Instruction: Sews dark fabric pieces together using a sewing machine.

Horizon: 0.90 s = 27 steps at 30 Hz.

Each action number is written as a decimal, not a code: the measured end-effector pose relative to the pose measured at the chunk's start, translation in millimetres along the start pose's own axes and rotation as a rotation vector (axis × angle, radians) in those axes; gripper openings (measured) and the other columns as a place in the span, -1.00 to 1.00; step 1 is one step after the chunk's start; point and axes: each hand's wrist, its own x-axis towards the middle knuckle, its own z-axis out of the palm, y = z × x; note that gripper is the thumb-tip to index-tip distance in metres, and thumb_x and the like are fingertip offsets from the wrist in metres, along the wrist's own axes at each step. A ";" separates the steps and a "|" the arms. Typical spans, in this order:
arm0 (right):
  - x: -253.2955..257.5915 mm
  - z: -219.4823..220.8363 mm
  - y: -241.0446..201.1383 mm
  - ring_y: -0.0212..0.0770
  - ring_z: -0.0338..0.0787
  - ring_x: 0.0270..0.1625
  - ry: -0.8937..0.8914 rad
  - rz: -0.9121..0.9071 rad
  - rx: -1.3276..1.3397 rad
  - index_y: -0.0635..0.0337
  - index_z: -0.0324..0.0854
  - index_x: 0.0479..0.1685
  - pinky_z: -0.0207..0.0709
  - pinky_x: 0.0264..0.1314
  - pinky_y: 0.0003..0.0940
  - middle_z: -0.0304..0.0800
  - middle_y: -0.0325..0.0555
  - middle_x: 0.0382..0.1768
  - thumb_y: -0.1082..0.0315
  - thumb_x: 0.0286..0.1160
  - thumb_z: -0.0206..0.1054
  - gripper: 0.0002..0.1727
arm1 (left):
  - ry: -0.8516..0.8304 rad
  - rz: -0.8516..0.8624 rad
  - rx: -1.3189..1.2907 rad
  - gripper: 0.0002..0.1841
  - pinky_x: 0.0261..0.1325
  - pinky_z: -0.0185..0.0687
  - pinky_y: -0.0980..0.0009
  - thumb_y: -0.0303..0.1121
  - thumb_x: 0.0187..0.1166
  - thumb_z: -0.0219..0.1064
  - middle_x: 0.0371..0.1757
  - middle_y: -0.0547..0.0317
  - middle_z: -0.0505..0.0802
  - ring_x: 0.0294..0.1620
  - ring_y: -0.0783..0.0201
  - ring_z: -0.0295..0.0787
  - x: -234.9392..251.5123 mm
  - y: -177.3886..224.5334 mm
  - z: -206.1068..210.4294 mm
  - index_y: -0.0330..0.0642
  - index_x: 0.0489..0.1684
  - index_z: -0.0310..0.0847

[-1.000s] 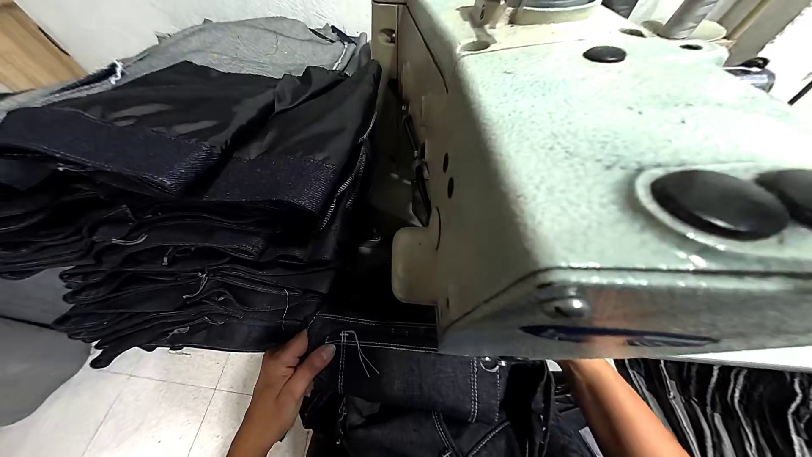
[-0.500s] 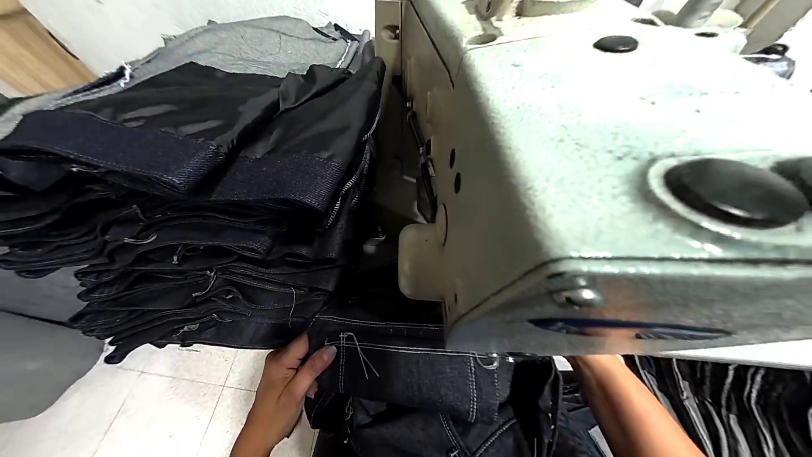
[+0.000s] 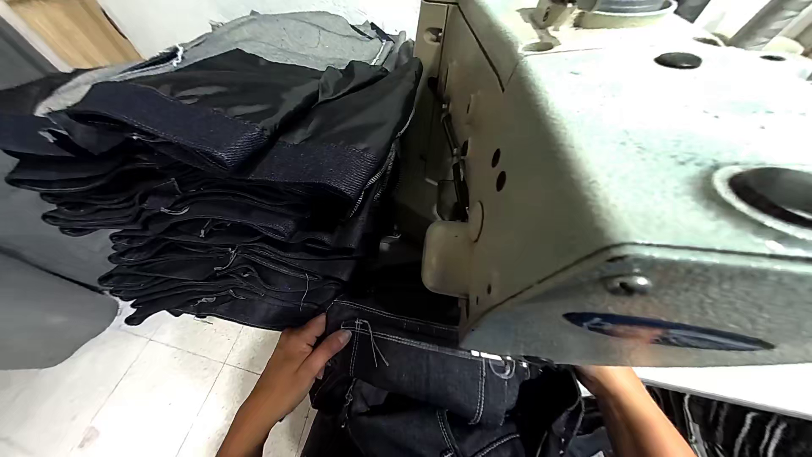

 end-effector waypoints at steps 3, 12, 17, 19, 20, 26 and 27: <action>-8.4 -18.9 11.3 -0.55 0.73 -0.06 0.005 -0.319 -0.320 0.46 0.62 0.10 0.64 0.04 -0.47 0.78 -0.14 -0.15 -0.14 0.38 0.38 -0.29 | 0.141 0.069 0.373 -0.49 -0.37 0.71 0.11 0.10 0.64 0.26 -0.42 0.09 0.78 -0.49 0.18 0.72 -6.2 15.8 -1.2 -0.27 -0.06 0.68; -53.6 -8.4 25.6 -0.57 0.81 -0.16 -0.016 0.028 0.087 0.28 0.62 0.05 0.74 0.00 -0.55 0.82 -0.31 -0.22 0.43 0.68 0.11 -0.79 | -0.013 0.557 0.493 -0.55 0.24 0.66 -0.03 0.15 0.58 0.30 -0.11 0.09 0.89 0.09 0.04 0.83 12.0 74.1 72.7 -0.09 -0.09 0.79; -2.6 -57.1 23.8 -0.65 0.79 -0.40 -0.114 0.119 0.246 -0.12 0.66 -0.34 0.72 -0.29 -0.63 0.85 -0.56 -0.47 0.28 0.80 -0.05 -0.62 | -0.402 0.678 0.365 -0.55 -0.46 0.59 0.17 0.06 0.62 0.31 -0.73 0.15 0.59 -0.65 0.14 0.63 -0.9 68.0 63.0 -0.15 -0.51 0.59; 25.0 -96.4 22.8 -0.73 0.69 -0.52 -0.284 -0.043 0.075 -0.30 0.71 -0.58 0.59 -0.42 -0.74 0.79 -0.63 -0.58 0.22 0.62 0.17 -0.64 | -0.446 0.678 0.304 -0.53 -0.58 0.48 0.22 0.07 0.64 0.29 -0.75 0.16 0.54 -0.69 0.15 0.57 -13.8 63.4 57.7 -0.14 -0.55 0.56; 32.7 -102.1 16.7 -0.74 0.64 -0.57 -0.357 -0.095 -0.007 -0.34 0.70 -0.63 0.53 -0.49 -0.76 0.76 -0.63 -0.63 0.22 0.54 0.21 -0.66 | -0.445 0.670 0.287 -0.51 -0.60 0.46 0.22 0.09 0.62 0.29 -0.75 0.17 0.54 -0.70 0.16 0.56 -18.8 59.3 54.9 -0.12 -0.58 0.55; 2.1 -43.8 11.8 -0.70 0.62 -0.41 -0.577 -0.307 -0.298 0.03 0.76 -0.37 0.53 -0.27 -0.62 0.72 -0.52 -0.50 0.03 0.59 0.30 -0.68 | -0.359 0.292 0.108 -0.52 -0.34 0.62 0.32 0.07 0.31 0.55 -0.58 0.19 0.77 -0.49 0.38 0.69 -3.8 -4.1 -13.1 -0.24 -0.58 0.74; -4.5 -40.4 21.0 -0.63 0.60 -0.43 -0.577 -0.377 -0.356 0.13 0.76 -0.34 0.50 -0.30 -0.54 0.71 -0.39 -0.50 -0.07 0.63 0.24 -0.54 | -0.335 0.269 0.034 -0.61 -0.23 0.66 0.47 0.03 0.35 0.50 -0.48 0.33 0.80 -0.39 0.53 0.71 1.4 -5.0 -20.9 -0.17 -0.51 0.79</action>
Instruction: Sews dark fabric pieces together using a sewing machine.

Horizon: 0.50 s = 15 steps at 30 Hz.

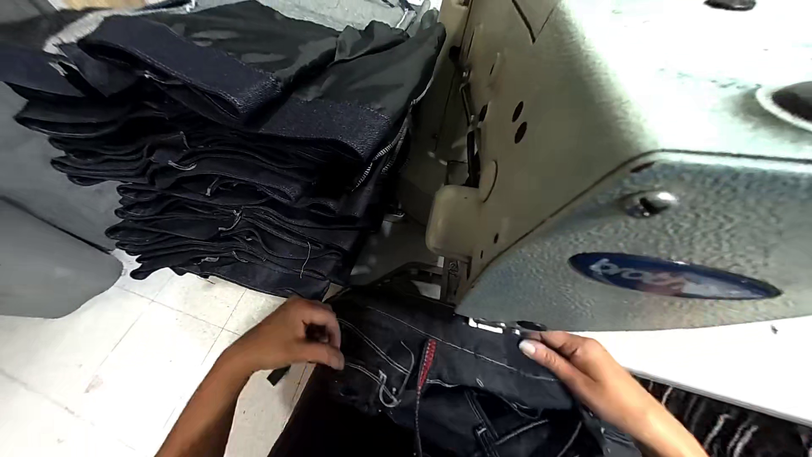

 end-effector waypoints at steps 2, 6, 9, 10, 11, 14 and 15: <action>-13.1 7.2 10.7 -0.59 0.57 -0.49 0.024 -0.042 -0.090 0.17 0.73 -0.34 0.45 -0.40 -0.55 0.67 -0.32 -0.54 -0.17 0.66 0.16 -0.44 | 0.171 0.042 0.014 -0.68 -0.08 0.72 0.49 -0.02 0.51 0.38 -0.32 0.40 0.83 -0.23 0.57 0.75 20.5 4.3 0.4 -0.09 -0.38 0.82; -34.8 -5.5 -10.7 -0.15 0.84 -0.30 0.253 -0.128 -0.442 0.27 0.74 -0.10 0.74 -0.24 -0.19 0.85 0.02 -0.30 -0.07 0.62 0.29 -0.51 | -0.077 -0.029 0.073 -0.60 0.40 0.63 0.07 -0.09 0.53 0.48 0.13 0.04 0.85 0.24 0.20 0.76 85.6 35.8 36.3 -0.19 0.14 0.77; -50.1 0.4 -57.8 0.09 0.80 -0.10 0.254 -0.338 -0.583 0.13 0.75 -0.11 0.66 -0.03 -0.02 0.79 0.13 -0.23 0.29 0.65 0.30 -0.85 | -0.234 -0.034 -0.215 -0.77 0.09 0.65 0.41 -0.24 0.57 0.44 -0.26 0.18 0.84 -0.12 0.48 0.73 103.7 36.8 59.8 -0.27 -0.25 0.78; -55.8 12.3 -68.8 0.08 0.80 -0.07 0.149 -0.420 -0.578 0.02 0.75 -0.04 0.65 0.03 -0.01 0.78 0.07 -0.23 0.36 0.66 0.27 -0.86 | -0.214 -0.050 -0.317 -0.80 0.08 0.65 0.47 -0.28 0.56 0.45 -0.28 0.25 0.83 -0.14 0.54 0.72 102.9 37.8 65.8 -0.26 -0.28 0.76; -60.3 27.5 -75.0 0.08 0.81 -0.05 0.031 -0.505 -0.563 -0.04 0.79 0.09 0.65 0.08 0.00 0.80 0.06 -0.21 0.40 0.66 0.28 -0.78 | -0.171 -0.060 -0.390 -0.82 0.10 0.69 0.46 -0.30 0.51 0.49 -0.26 0.26 0.85 -0.12 0.55 0.76 100.6 40.6 71.0 -0.27 -0.23 0.76; -59.7 58.9 -75.1 -0.08 0.71 -0.08 -0.065 -0.719 -0.666 -0.18 0.60 0.50 0.51 0.15 -0.25 0.72 -0.09 -0.21 0.38 0.78 0.12 -0.59 | -0.070 -0.084 -0.455 -0.66 0.10 0.74 0.44 -0.32 0.37 0.60 -0.24 0.24 0.84 -0.11 0.48 0.80 95.5 50.1 83.1 -0.26 -0.02 0.63; -57.3 57.7 -77.9 -0.10 0.69 -0.09 0.021 -0.716 -0.688 -0.13 0.55 0.51 0.49 0.17 -0.27 0.71 -0.11 -0.22 0.38 0.78 0.10 -0.59 | -0.067 -0.086 -0.444 -0.62 0.11 0.74 0.44 -0.31 0.36 0.62 -0.24 0.23 0.84 -0.11 0.48 0.80 94.9 50.4 84.3 -0.26 0.01 0.62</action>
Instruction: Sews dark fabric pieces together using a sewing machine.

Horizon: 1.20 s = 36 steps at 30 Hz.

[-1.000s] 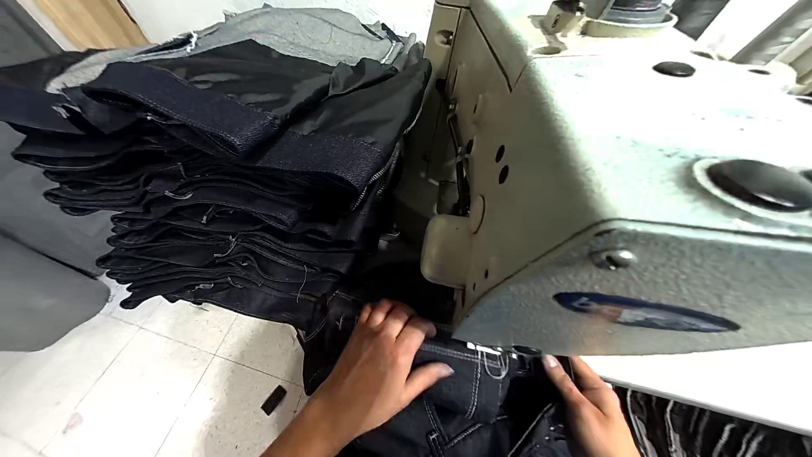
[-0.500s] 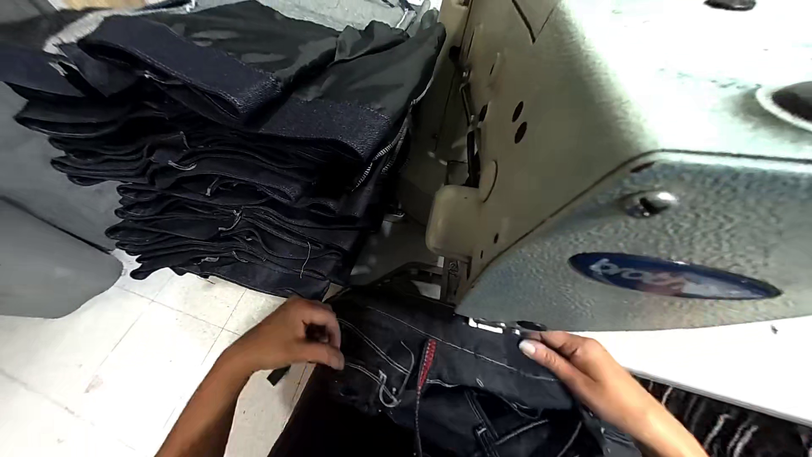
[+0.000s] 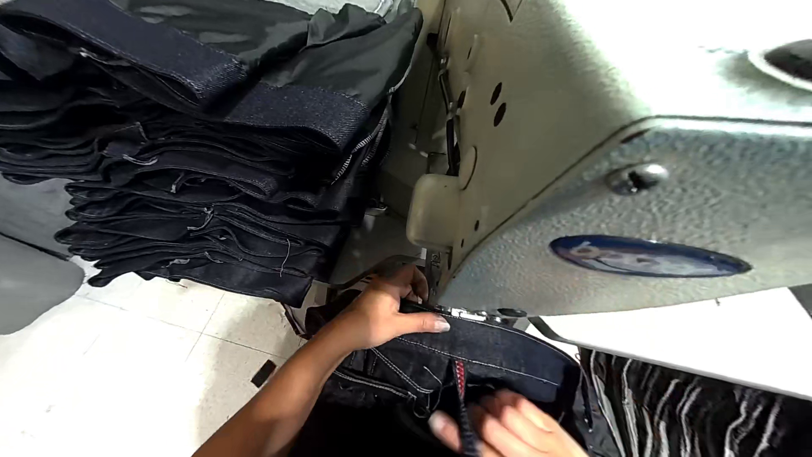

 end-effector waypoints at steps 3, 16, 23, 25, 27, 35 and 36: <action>16.0 -17.4 16.2 -0.06 0.63 -0.12 0.222 0.170 -0.168 0.00 0.57 0.43 0.46 0.14 -0.26 0.66 -0.09 -0.23 0.37 0.77 0.11 -0.65 | -0.032 -0.005 0.031 -0.68 0.12 0.70 0.48 -0.30 0.36 0.61 -0.23 0.23 0.83 -0.09 0.51 0.77 -1.4 1.7 -3.3 -0.25 -0.07 0.66; 55.9 -18.8 32.5 -0.63 0.81 -0.23 0.326 0.520 0.466 0.17 0.77 -0.11 0.69 -0.14 -0.73 0.91 -0.26 -0.24 0.25 0.62 0.36 -0.81 | 0.003 -0.034 0.178 -0.66 0.14 0.67 0.43 -0.22 0.34 0.65 -0.20 0.21 0.84 -0.05 0.48 0.76 -0.9 14.5 -3.7 -0.20 -0.08 0.71; 55.7 -1.9 44.2 -0.50 0.77 -0.12 0.355 0.486 0.148 -0.08 0.84 -0.37 0.50 0.04 -0.70 0.87 -0.27 -0.38 0.13 0.48 0.40 -0.82 | 0.333 0.151 0.523 -0.76 -0.24 0.79 0.32 -0.28 0.52 0.45 -0.26 0.08 0.88 -0.33 0.25 0.84 -46.5 34.1 40.5 -0.25 -0.04 0.79; 52.8 4.9 44.5 -0.55 0.72 -0.06 0.409 0.484 0.189 -0.05 0.80 -0.33 0.45 0.11 -0.79 0.81 -0.24 -0.35 0.13 0.51 0.42 -0.83 | 0.245 0.086 0.197 -0.79 -0.27 0.83 0.42 -0.38 0.63 0.34 -0.30 0.05 0.90 -0.38 0.34 0.88 -61.0 36.7 55.2 -0.37 -0.02 0.73; 52.0 11.5 43.2 -0.59 0.71 -0.04 0.458 0.477 0.206 -0.02 0.75 -0.31 0.45 0.13 -0.82 0.79 -0.27 -0.32 0.15 0.53 0.41 -0.85 | 0.257 -0.002 -0.126 -0.82 -0.18 0.88 0.43 -0.46 0.62 0.35 -0.26 0.02 0.92 -0.32 0.35 0.92 -67.3 34.2 65.7 -0.45 -0.06 0.72; 55.4 11.4 38.0 -0.25 0.73 -0.07 0.385 0.263 -0.089 0.01 0.76 -0.09 0.55 0.00 -0.53 0.79 -0.16 -0.21 0.44 0.66 0.20 -0.80 | 0.379 -0.107 -0.361 -0.90 -0.25 0.93 0.36 -0.57 0.50 0.41 -0.38 0.13 0.91 -0.40 0.30 0.95 -60.7 30.3 73.5 -0.30 -0.34 0.57; 54.6 6.4 36.6 -0.22 0.74 -0.06 0.329 0.248 -0.120 0.01 0.78 -0.06 0.56 0.00 -0.51 0.80 -0.15 -0.19 0.48 0.65 0.16 -0.74 | 0.376 -0.129 -0.366 -0.88 -0.26 0.94 0.33 -0.61 0.48 0.40 -0.38 0.12 0.90 -0.41 0.28 0.95 -60.0 31.3 73.5 -0.31 -0.28 0.53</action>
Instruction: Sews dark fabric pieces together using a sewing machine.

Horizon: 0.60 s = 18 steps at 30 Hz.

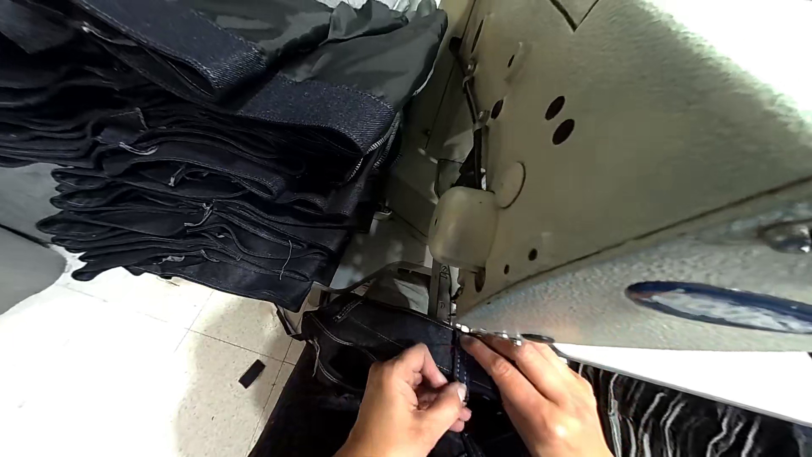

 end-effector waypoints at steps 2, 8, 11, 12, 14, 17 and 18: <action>0.3 -7.4 -1.0 -0.19 0.72 -0.02 -0.078 -0.003 -0.023 -0.01 0.79 0.00 0.56 0.04 -0.51 0.79 -0.12 -0.15 0.51 0.64 0.12 -0.68 | -0.041 0.004 0.097 -0.79 -0.29 0.93 0.31 -0.61 0.50 0.40 -0.39 0.11 0.88 -0.43 0.24 0.94 1.9 1.7 -1.9 -0.32 -0.08 0.45; -4.2 -2.2 3.3 -0.17 0.69 -0.07 -0.070 0.058 -0.006 -0.19 0.72 0.11 0.55 -0.13 -0.46 0.67 -0.10 -0.18 0.46 0.63 0.09 -0.64 | 0.056 1.103 1.096 -0.84 -0.09 0.53 0.42 -0.20 0.69 0.33 -0.42 0.28 0.71 -0.29 0.26 0.61 19.4 -23.1 -33.1 0.01 -0.02 0.78; -14.8 0.6 12.5 -0.29 0.74 -0.06 -0.055 0.174 0.170 -0.35 0.73 0.17 0.61 -0.11 -0.50 0.70 -0.08 -0.12 0.28 0.73 0.11 -0.68 | -0.107 1.225 1.177 -0.78 0.45 0.47 0.30 -0.26 0.75 0.23 0.22 0.25 0.88 0.32 0.20 0.71 32.6 -21.5 -42.2 0.04 0.16 0.77; -20.7 -0.3 16.7 -0.37 0.73 0.00 -0.059 0.245 0.268 -0.32 0.72 0.17 0.62 0.01 -0.54 0.69 -0.11 -0.06 0.15 0.78 0.12 -0.74 | -0.164 1.204 1.144 -0.76 0.48 0.49 0.32 -0.24 0.76 0.23 0.25 0.23 0.88 0.35 0.21 0.72 36.1 -21.9 -43.9 0.01 0.20 0.77; -34.4 0.5 24.0 -0.39 0.74 0.00 -0.034 0.382 0.371 0.01 0.65 0.06 0.60 0.14 -0.45 0.78 -0.16 -0.13 -0.05 0.76 0.16 -0.64 | -0.244 1.135 1.117 -0.72 0.48 0.49 0.36 -0.18 0.77 0.23 0.30 0.24 0.86 0.36 0.23 0.70 39.1 -18.4 -46.2 0.02 0.27 0.75; -49.1 7.8 31.5 -0.53 0.74 -0.16 -0.003 0.578 0.468 0.02 0.72 -0.21 0.54 0.10 -0.40 0.82 -0.38 -0.35 -0.19 0.67 0.20 -0.53 | -0.258 1.060 1.167 -0.69 0.45 0.49 0.41 -0.11 0.77 0.21 0.32 0.32 0.84 0.36 0.27 0.69 38.2 -12.8 -40.8 0.09 0.29 0.74; -48.3 9.2 34.7 -0.60 0.72 -0.20 0.023 0.594 0.472 -0.02 0.73 -0.30 0.55 0.06 -0.48 0.80 -0.44 -0.39 -0.17 0.67 0.21 -0.55 | -0.244 1.046 1.189 -0.69 0.42 0.50 0.41 -0.10 0.77 0.21 0.32 0.34 0.85 0.35 0.27 0.70 38.1 -11.5 -36.5 0.10 0.28 0.75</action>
